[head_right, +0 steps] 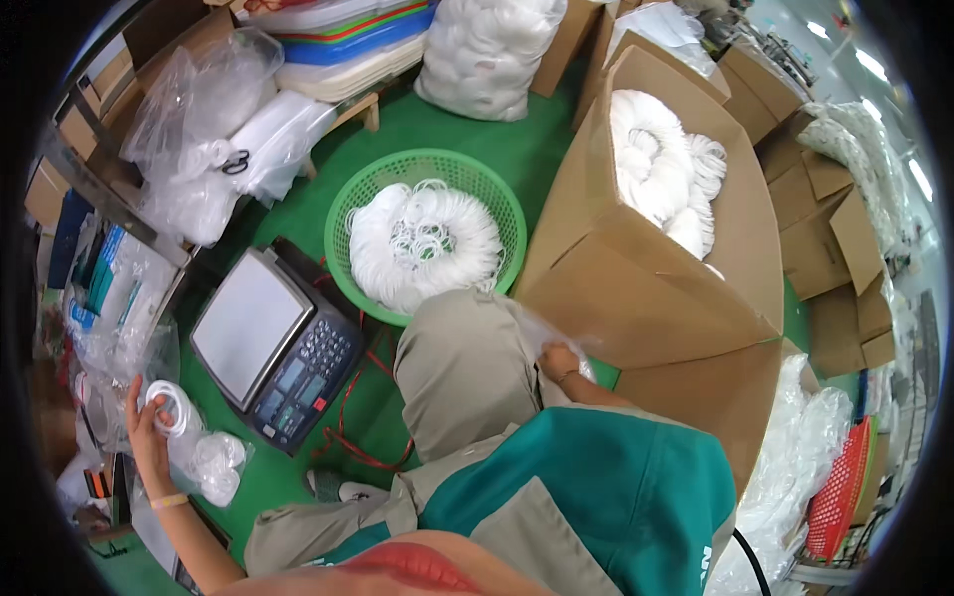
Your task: The recorder is weighing white plastic rings on a digital scale and packaging them into clear plastic bags.
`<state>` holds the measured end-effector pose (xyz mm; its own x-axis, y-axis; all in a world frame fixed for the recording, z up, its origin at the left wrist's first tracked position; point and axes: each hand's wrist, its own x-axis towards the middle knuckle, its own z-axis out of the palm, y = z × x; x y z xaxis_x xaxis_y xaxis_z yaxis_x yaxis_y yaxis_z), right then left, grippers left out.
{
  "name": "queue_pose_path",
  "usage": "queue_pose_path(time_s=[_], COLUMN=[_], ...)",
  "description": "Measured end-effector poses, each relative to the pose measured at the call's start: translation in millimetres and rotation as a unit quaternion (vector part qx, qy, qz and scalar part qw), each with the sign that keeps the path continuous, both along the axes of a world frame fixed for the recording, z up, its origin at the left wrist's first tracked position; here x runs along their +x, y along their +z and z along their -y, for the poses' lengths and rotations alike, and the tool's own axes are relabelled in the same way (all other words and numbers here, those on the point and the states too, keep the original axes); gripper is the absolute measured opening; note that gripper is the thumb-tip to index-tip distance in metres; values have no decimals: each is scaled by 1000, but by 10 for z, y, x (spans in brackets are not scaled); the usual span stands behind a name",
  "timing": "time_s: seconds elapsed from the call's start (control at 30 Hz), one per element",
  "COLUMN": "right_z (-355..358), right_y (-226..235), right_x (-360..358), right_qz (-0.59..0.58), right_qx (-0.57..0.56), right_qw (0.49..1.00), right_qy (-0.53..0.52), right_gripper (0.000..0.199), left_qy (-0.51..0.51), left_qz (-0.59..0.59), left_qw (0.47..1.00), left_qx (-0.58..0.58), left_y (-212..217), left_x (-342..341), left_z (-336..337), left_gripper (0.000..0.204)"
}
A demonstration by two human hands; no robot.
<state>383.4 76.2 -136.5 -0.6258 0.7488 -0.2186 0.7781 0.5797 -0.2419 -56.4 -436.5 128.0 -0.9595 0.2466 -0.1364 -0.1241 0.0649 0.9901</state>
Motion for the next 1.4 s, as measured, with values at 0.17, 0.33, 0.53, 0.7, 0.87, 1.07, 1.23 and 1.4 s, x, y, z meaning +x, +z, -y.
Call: queue_pose_path(time_s=[0.17, 0.33, 0.53, 0.7, 0.87, 1.07, 1.23, 1.4], right_z=[-128, -8, -142, 136, 724, 1133, 1535, 1768], right_y=[992, 2630, 3603, 3776, 3772, 3538, 3944, 3445], right_x=[-37, -827, -1791, -2467, -2901, -3133, -2672, -2818], right_qz=[-357, -560, -583, -483, -432, -374, -345, -319], right_qx=[-94, -181, -472, -593, -675, -436, -413, -286], right_qw=[925, 803, 655, 607, 526, 749, 675, 729], right_qy=[-93, -96, 87, 216, 285, 330, 504, 533], right_gripper=[9, 21, 21, 24, 24, 17, 20, 21], left_qy=[-47, -163, -291, -289, -183, -64, -85, -150], left_qz=[19, -40, -189, -186, -288, -364, -441, -408], left_qw=[998, 986, 934, 939, 939, 911, 836, 831], left_qx=[22, -5, -83, -14, -31, -182, -317, -347], left_y=[258, 315, 657, 1030, 1092, 1210, 1237, 1241], left_x=[162, 173, 688, 1239, 1462, 1171, 1187, 1312], left_z=[-515, -877, -1279, -1647, -1814, -1561, -1475, -1647], left_gripper=[48, 49, 20, 52, 79, 17, 22, 28])
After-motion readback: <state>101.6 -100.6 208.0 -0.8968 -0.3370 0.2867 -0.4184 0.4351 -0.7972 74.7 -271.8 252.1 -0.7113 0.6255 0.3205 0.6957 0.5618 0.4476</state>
